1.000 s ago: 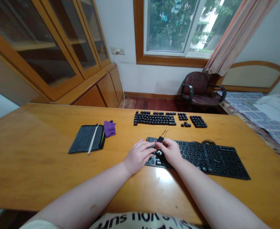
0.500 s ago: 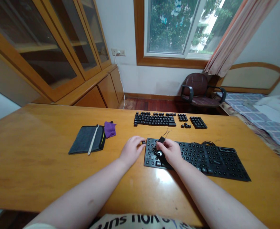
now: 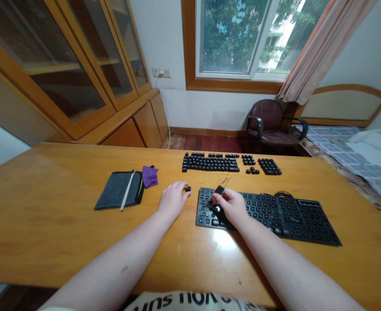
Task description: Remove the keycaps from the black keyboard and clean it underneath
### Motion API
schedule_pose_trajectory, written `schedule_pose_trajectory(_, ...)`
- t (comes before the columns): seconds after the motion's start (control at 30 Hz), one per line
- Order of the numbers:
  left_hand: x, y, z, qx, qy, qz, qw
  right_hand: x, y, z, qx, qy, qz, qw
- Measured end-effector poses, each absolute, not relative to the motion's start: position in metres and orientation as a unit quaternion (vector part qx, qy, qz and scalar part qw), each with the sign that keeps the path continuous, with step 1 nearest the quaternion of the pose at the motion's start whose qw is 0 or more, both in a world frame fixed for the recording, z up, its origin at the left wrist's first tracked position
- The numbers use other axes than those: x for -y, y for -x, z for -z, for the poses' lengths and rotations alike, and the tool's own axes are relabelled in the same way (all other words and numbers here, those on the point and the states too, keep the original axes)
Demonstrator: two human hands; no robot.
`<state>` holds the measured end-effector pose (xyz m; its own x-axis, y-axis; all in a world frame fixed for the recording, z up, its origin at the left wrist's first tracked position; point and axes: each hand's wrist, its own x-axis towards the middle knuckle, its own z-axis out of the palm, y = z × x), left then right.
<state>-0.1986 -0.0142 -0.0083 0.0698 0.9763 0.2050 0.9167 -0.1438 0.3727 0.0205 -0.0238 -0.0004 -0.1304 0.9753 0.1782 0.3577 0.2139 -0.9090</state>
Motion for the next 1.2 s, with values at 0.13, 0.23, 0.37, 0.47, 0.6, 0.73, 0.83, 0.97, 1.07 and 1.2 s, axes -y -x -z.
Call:
schedule_pose_trajectory(0.13,0.015,0.196,0.007,-0.636,-0.749,-0.177,0.063,0.023,-0.020,0.003,0.650,0.504,-0.379,0.424)
schedule_pose_trajectory(0.23,0.010,0.196,0.005,-0.619,-0.769,-0.146,0.057,0.023,-0.020,0.003,0.649,0.506,-0.378,0.423)
schedule_pose_trajectory(0.37,-0.010,0.195,0.001,-0.594,-0.792,-0.128,0.063,0.023,-0.019,0.004,0.648,0.504,-0.381,0.425)
schedule_pose_trajectory(0.47,-0.031,0.192,0.001,-0.579,-0.803,-0.125,0.063,0.023,-0.020,0.004,0.645,0.500,-0.386,0.430)
schedule_pose_trajectory(0.6,-0.049,0.186,0.001,-0.575,-0.805,-0.143,0.042,0.022,-0.021,0.005,0.650,0.506,-0.375,0.425)
schedule_pose_trajectory(0.73,-0.054,0.190,0.002,-0.580,-0.795,-0.179,0.010,0.022,-0.021,0.003,0.655,0.512,-0.364,0.421)
schedule_pose_trajectory(0.83,-0.056,0.194,0.005,-0.587,-0.782,-0.210,-0.010,0.023,-0.021,0.001,0.658,0.517,-0.357,0.416)
schedule_pose_trajectory(0.97,-0.060,0.195,0.011,-0.602,-0.757,-0.254,-0.022,0.023,-0.020,0.003,0.660,0.522,-0.353,0.409)
schedule_pose_trajectory(1.07,-0.063,0.194,0.013,-0.621,-0.737,-0.266,-0.010,0.023,-0.020,0.004,0.662,0.517,-0.356,0.410)
schedule_pose_trajectory(1.2,-0.064,0.193,0.013,-0.638,-0.722,-0.268,-0.004,0.023,-0.020,0.004,0.664,0.513,-0.356,0.411)
